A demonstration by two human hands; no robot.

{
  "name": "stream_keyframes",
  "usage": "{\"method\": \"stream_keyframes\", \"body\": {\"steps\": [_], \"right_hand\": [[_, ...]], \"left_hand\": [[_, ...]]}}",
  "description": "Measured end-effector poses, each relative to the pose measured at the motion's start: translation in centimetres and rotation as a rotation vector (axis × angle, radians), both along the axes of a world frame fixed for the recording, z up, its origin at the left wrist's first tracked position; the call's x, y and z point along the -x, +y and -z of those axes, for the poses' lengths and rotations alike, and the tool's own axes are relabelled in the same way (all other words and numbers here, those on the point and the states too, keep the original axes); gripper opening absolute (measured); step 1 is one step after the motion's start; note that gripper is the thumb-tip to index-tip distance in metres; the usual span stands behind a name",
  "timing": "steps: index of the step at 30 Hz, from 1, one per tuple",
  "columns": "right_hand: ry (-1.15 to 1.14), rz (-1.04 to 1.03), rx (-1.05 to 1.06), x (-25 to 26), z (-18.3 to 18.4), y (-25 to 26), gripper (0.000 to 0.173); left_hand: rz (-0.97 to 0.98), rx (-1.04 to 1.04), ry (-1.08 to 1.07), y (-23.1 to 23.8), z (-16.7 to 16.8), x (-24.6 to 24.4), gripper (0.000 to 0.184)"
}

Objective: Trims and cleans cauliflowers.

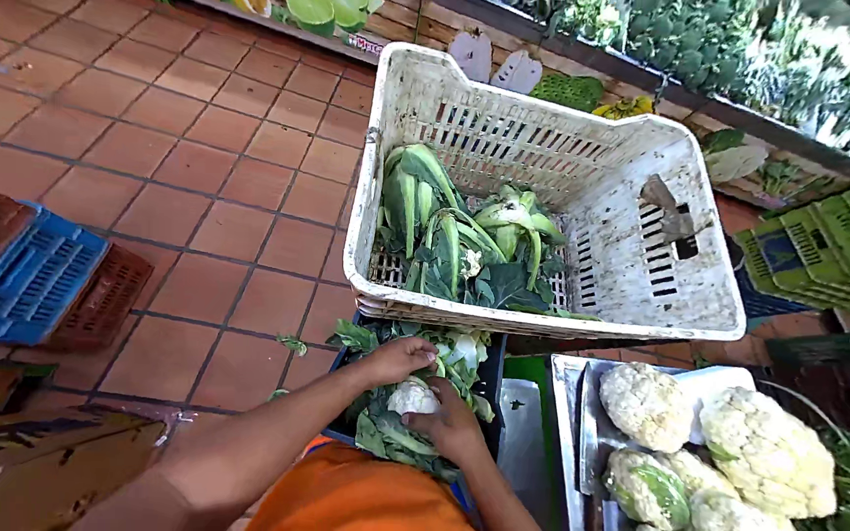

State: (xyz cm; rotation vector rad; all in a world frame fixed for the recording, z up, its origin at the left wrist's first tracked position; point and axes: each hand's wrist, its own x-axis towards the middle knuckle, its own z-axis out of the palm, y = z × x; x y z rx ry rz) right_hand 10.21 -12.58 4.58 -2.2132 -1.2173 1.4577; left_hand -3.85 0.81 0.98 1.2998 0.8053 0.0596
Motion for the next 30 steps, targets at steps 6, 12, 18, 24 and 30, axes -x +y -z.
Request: {"method": "stream_keyframes", "body": {"steps": [6, 12, 18, 24, 30], "right_hand": [[0.242, 0.353, -0.284, -1.7, 0.6, -3.1, 0.083], [0.744, 0.833, -0.631, -2.7, 1.2, -4.7, 0.104], [0.94, 0.826, -0.675, -4.2, -3.6, -3.1, 0.088], [0.585, 0.581, -0.394, -3.8, -8.1, 0.0, 0.056], [0.121, 0.225, -0.663, -2.4, -8.4, -0.9, 0.071]], "left_hand": [[0.121, 0.021, -0.065, -0.3, -1.7, 0.3, 0.037], [-0.021, 0.176, -0.169, -1.3, -3.1, 1.2, 0.047], [-0.011, 0.389, -0.351, -2.3, -7.9, 0.9, 0.059], [-0.257, 0.584, -0.433, -2.5, -6.7, 0.7, 0.057], [-0.499, 0.633, -0.549, -3.9, -5.7, 2.1, 0.084]]}}
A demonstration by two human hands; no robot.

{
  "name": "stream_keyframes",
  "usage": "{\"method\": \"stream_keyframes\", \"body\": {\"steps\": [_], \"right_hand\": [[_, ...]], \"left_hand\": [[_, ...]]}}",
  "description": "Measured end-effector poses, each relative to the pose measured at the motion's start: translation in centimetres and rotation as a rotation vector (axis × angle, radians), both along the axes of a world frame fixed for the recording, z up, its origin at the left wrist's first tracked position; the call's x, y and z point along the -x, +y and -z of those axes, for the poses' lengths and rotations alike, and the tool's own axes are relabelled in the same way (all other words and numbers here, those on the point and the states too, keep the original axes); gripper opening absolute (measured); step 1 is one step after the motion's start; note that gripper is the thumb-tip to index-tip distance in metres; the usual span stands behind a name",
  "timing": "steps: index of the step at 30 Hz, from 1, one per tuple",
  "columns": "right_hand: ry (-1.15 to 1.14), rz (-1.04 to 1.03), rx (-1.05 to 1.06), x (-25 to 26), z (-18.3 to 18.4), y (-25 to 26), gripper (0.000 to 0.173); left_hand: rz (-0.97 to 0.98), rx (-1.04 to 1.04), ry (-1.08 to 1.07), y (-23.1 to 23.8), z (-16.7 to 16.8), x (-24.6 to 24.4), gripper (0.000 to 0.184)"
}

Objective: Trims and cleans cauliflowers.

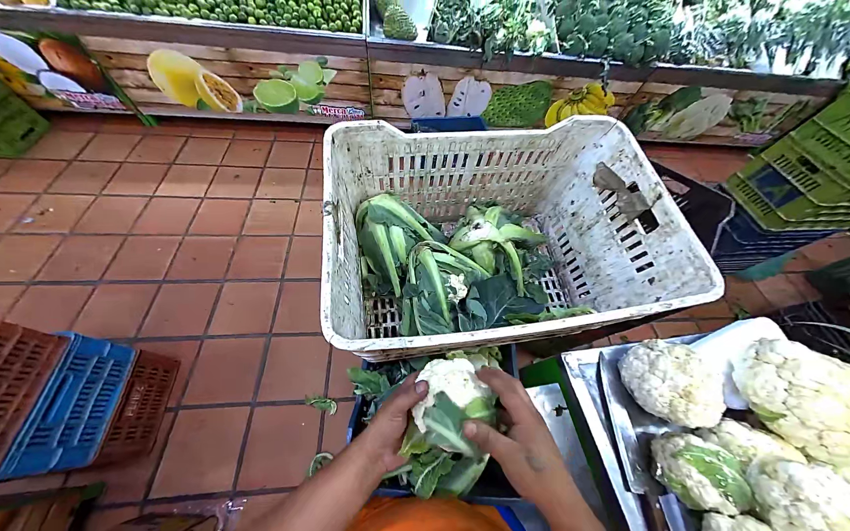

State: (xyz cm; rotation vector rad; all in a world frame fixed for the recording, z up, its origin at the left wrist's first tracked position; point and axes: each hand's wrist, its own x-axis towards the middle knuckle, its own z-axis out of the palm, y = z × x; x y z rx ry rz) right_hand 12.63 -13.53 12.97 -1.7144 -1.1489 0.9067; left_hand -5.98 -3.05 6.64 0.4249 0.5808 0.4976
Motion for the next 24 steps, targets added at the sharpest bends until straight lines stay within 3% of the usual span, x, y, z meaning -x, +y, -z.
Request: {"method": "stream_keyframes", "body": {"steps": [2, 4, 6, 11, 13, 15, 17, 19, 21, 24], "right_hand": [[0.0, 0.048, -0.199, 0.7, 1.9, -0.5, 0.04], [0.084, 0.11, -0.255, 0.8, 4.1, -0.8, 0.026], [0.121, 0.074, -0.216, 0.7, 5.8, -1.2, 0.025], [-0.053, 0.008, -0.146, 1.6, 8.5, -1.6, 0.026], [0.202, 0.065, 0.008, 2.0, 8.2, -0.9, 0.015], [0.645, 0.197, 0.209, 2.0, 7.0, 0.2, 0.008], [0.931, 0.317, 0.371, 1.9, 6.3, 0.8, 0.006], [1.007, 0.32, 0.401, 1.7, 5.8, 0.7, 0.007], [1.022, 0.219, 0.269, 1.2, 5.1, -0.2, 0.014], [0.844, -0.011, 0.028, 0.1, 4.3, -1.8, 0.053]], "left_hand": [[-0.069, 0.067, -0.086, -0.5, 0.1, 0.7, 0.075], [-0.122, 0.119, -0.132, -0.9, 0.5, 1.1, 0.067], [-0.156, 0.138, -0.152, -1.0, 1.0, 1.4, 0.061], [-0.13, 0.225, -0.212, -1.3, 2.2, 2.6, 0.067], [-0.121, 0.252, -0.231, -1.3, 2.6, 2.8, 0.068], [-0.108, 0.27, -0.256, -1.4, 2.4, 2.6, 0.069], [-0.079, 0.268, -0.31, -1.5, 2.5, 2.6, 0.07], [-0.051, 0.277, -0.344, -1.7, 2.4, 2.7, 0.07], [-0.052, 0.305, -0.347, -1.8, 2.0, 2.7, 0.07], [-0.039, 0.294, -0.385, -1.3, 1.8, 3.0, 0.071]]}}
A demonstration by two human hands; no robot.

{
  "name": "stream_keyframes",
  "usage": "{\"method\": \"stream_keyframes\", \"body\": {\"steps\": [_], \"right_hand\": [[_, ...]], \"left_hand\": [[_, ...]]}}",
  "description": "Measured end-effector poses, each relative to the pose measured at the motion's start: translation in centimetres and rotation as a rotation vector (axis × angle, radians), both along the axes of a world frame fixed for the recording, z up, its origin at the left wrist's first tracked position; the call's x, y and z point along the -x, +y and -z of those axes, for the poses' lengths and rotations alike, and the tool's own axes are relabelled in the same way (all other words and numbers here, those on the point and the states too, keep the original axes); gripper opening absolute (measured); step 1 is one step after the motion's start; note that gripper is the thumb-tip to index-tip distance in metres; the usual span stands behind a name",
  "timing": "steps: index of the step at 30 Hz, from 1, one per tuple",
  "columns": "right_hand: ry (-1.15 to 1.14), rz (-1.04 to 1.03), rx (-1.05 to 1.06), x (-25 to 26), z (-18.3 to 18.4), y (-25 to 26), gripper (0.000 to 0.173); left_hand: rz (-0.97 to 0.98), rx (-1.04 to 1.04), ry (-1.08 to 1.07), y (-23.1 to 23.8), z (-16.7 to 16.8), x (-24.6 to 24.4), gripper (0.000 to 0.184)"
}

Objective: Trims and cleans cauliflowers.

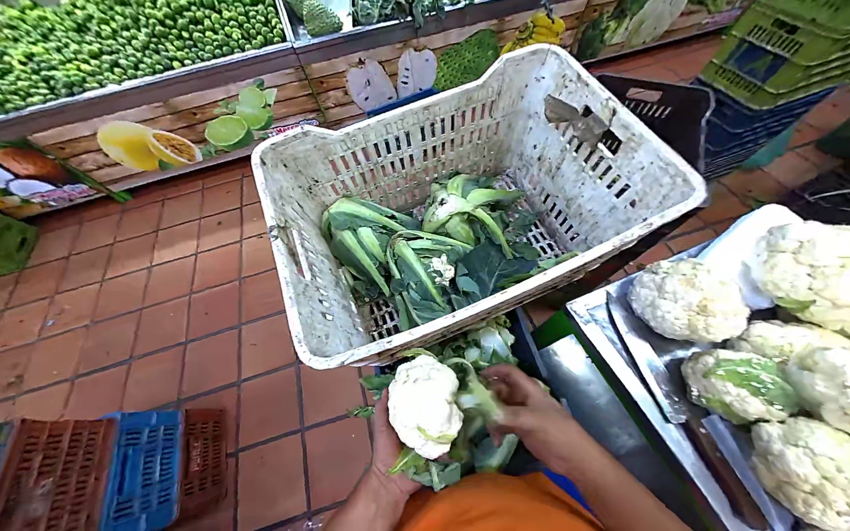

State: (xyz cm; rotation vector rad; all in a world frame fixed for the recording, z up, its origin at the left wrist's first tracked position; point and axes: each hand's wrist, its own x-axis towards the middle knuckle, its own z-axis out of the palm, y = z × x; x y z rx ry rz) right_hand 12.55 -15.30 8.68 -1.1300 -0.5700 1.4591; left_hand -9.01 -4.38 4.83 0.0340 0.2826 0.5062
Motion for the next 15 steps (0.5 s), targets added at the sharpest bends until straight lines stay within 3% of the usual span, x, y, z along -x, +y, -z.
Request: {"method": "stream_keyframes", "body": {"steps": [2, 4, 8, 10, 12, 15], "right_hand": [[-0.224, -0.098, -0.005, -0.1, -0.6, -0.1, 0.072], [-0.396, -0.244, 0.016, 0.8, -1.0, 0.0, 0.078], [-0.794, -0.393, -0.039, 2.9, -2.5, 0.7, 0.052], [-1.149, -0.311, -0.205, 2.9, -2.8, 0.6, 0.04], [-1.395, -0.281, -0.423, 2.4, -2.8, 0.6, 0.038], [-1.431, -0.412, -0.624, 1.2, -4.1, 0.8, 0.034]], "left_hand": [[0.036, -0.014, 0.013, 0.0, -0.1, 0.9, 0.079], [0.062, 0.004, 0.053, -0.3, -1.2, 1.2, 0.082], [0.103, 0.027, -0.062, -0.6, -3.4, 0.5, 0.078], [0.091, 0.029, -0.089, -0.6, -4.2, 0.4, 0.076], [0.089, 0.024, -0.088, -0.4, -4.7, 0.7, 0.074], [0.149, -0.023, -0.084, -0.3, -4.0, 1.5, 0.074]]}}
